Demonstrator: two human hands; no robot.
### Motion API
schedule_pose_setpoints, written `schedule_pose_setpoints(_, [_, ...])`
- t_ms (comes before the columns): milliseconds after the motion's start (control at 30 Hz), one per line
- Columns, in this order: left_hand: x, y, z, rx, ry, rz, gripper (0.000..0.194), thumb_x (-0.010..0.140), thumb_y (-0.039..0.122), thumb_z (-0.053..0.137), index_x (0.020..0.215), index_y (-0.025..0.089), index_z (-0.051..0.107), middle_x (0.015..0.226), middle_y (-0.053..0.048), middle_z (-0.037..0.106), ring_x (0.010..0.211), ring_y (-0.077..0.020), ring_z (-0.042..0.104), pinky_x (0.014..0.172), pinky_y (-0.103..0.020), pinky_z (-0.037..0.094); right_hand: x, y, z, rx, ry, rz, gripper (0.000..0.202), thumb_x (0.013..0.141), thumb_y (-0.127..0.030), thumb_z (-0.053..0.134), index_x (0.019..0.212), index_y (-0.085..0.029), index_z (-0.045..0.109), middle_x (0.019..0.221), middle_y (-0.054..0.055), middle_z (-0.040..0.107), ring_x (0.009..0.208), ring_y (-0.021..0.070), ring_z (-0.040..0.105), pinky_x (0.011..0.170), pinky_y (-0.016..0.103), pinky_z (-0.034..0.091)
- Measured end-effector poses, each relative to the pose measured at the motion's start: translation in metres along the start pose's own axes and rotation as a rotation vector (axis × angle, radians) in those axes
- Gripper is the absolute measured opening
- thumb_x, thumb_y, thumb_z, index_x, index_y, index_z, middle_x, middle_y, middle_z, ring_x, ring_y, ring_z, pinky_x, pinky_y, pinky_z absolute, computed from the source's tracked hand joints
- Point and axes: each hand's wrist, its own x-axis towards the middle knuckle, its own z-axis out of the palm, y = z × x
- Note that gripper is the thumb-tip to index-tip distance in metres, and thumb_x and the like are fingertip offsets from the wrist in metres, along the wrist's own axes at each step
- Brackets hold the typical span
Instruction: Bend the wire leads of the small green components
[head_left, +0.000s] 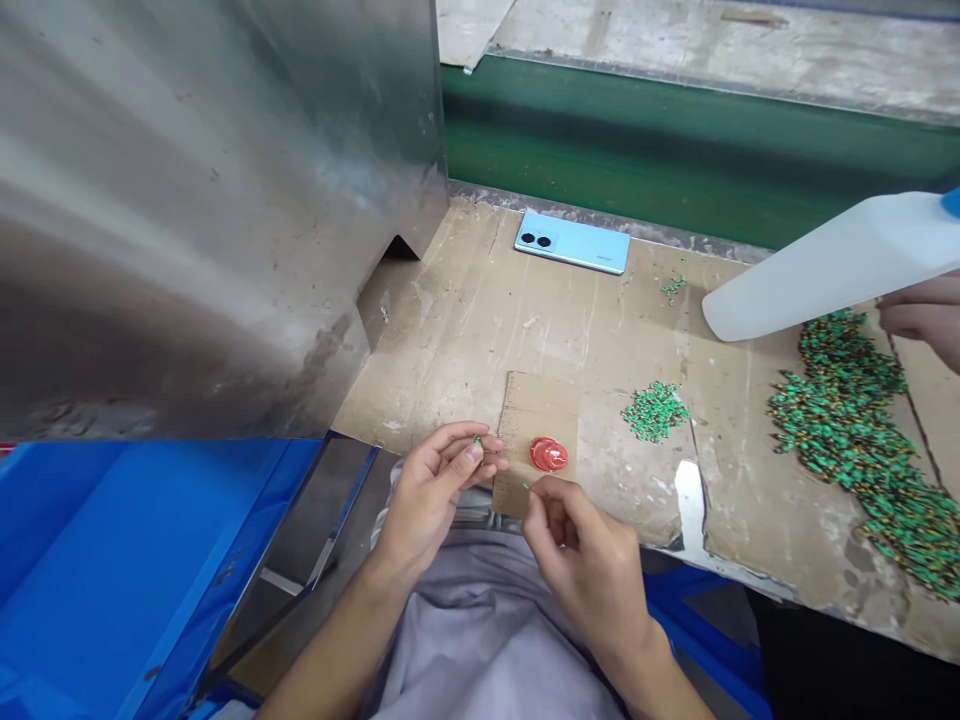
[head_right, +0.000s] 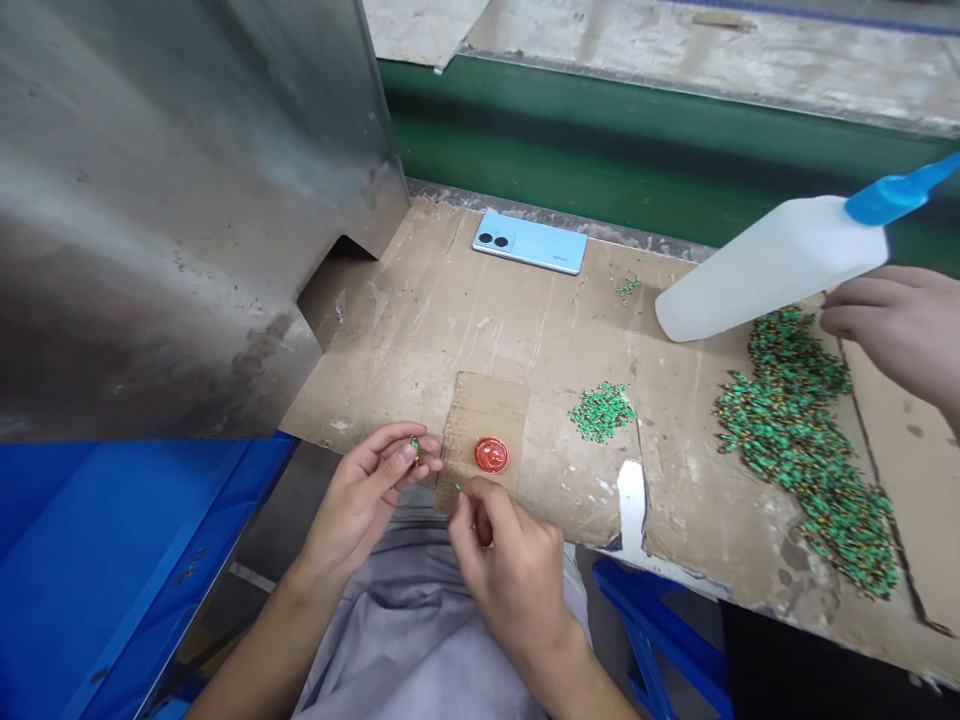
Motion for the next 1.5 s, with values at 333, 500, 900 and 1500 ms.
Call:
schedule_pose_setpoints(333, [-0.014,0.000,0.012,-0.151,-0.205,-0.209,0.022,0.080,0.029,0.099,0.094,0.017,0.086,0.084,-0.005,0.080,0.073,-0.0121,0.077,0.065,-0.015,0.060,0.000,0.000,-0.018,0.466,0.056,0.179,0.010,0.102,-0.016,0.065,0.099,-0.025,0.067,0.072,-0.003,0.069,0.056,0.0139,0.063,0.052,0.023,0.053])
schedule_pose_setpoints(500, [-0.017,-0.005,0.018,-0.156,-0.216,-0.199,0.019,0.082,0.029,0.098,0.095,0.018,0.088,0.083,-0.005,0.078,0.074,-0.0107,0.071,0.067,-0.015,0.056,0.007,0.000,-0.019,0.565,0.008,0.203,0.011,0.104,-0.016,0.065,0.098,-0.025,0.067,0.074,-0.003,0.071,0.058,0.0135,0.064,0.054,0.023,0.054])
schedule_pose_setpoints(900, [-0.015,-0.008,0.016,-0.194,-0.119,-0.270,0.023,0.078,0.031,0.099,0.091,0.016,0.088,0.084,-0.004,0.075,0.066,-0.0042,0.055,0.064,-0.011,0.048,0.002,0.006,-0.015,0.594,0.007,0.208,0.013,0.102,-0.014,0.064,0.098,-0.026,0.065,0.074,-0.005,0.066,0.058,0.0112,0.059,0.054,0.020,0.050])
schedule_pose_setpoints(1500, [-0.021,-0.012,0.009,0.103,-0.297,0.136,0.009,0.085,0.023,0.095,0.090,0.028,0.089,0.085,0.001,0.083,0.079,-0.0102,0.074,0.075,-0.016,0.058,0.006,0.016,-0.019,0.675,-0.128,0.065,0.013,0.105,-0.014,0.062,0.105,-0.027,0.062,0.080,-0.003,0.065,0.065,0.0119,0.059,0.061,0.022,0.049])
